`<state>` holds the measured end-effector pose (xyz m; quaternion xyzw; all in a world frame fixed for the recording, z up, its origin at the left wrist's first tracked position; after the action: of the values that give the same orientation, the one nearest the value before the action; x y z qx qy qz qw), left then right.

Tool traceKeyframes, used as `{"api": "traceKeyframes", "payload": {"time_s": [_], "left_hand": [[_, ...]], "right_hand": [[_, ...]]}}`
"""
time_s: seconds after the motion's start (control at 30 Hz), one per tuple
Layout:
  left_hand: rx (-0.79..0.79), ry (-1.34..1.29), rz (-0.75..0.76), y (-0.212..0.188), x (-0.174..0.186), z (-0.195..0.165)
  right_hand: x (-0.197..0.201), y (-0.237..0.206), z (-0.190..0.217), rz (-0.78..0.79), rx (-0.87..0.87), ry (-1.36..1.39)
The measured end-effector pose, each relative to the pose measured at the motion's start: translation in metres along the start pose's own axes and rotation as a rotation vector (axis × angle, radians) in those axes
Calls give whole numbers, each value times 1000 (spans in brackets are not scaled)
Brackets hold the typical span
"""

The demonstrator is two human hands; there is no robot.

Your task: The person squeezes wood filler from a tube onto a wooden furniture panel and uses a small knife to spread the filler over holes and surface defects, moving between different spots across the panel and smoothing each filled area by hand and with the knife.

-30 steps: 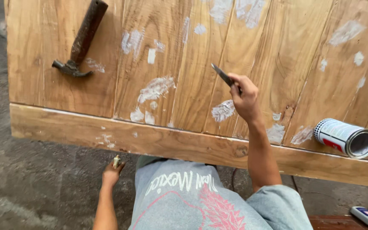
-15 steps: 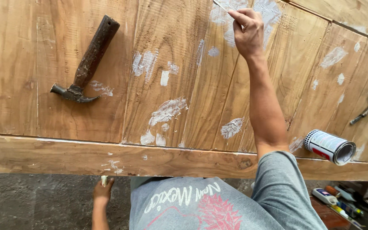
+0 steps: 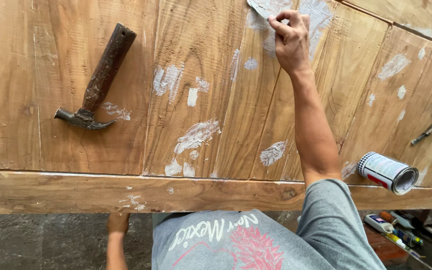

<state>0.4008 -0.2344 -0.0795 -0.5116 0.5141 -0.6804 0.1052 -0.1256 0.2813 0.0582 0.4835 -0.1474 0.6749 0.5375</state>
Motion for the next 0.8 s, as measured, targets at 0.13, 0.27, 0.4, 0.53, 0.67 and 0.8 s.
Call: {"api": "traceKeyframes", "payload": {"time_s": [0.13, 0.27, 0.4, 0.53, 0.67, 0.8], "left_hand": [[-35, 15, 3, -4, -5, 0], [-27, -36, 11, -7, -9, 3], [27, -31, 0, -17, -5, 6], [38, -25, 23, -27, -1, -4], [-61, 80, 33, -22, -1, -16], [-610, 941, -114, -10, -13, -26]], "right_hand": [[2, 7, -1, -17, -14, 54], [-4, 22, -5, -32, 21, 71], [-4, 25, -10, 13, 45, 83], [-5, 15, -11, 131, -42, 85], [-7, -5, 2, 184, 42, 2], [-5, -25, 20, 220, 24, -7]]}}
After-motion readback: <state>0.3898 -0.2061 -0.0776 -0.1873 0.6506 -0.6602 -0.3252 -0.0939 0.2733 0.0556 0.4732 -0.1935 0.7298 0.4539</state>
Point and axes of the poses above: each hand's wrist, its own y-axis towards the middle knuckle, its own x-axis out of the back of the hand, z = x × y, the point moved 3 cm from there along y, towards the middle knuckle, and after that the axes turned 13 degrees about y, right-handed, at the moved point
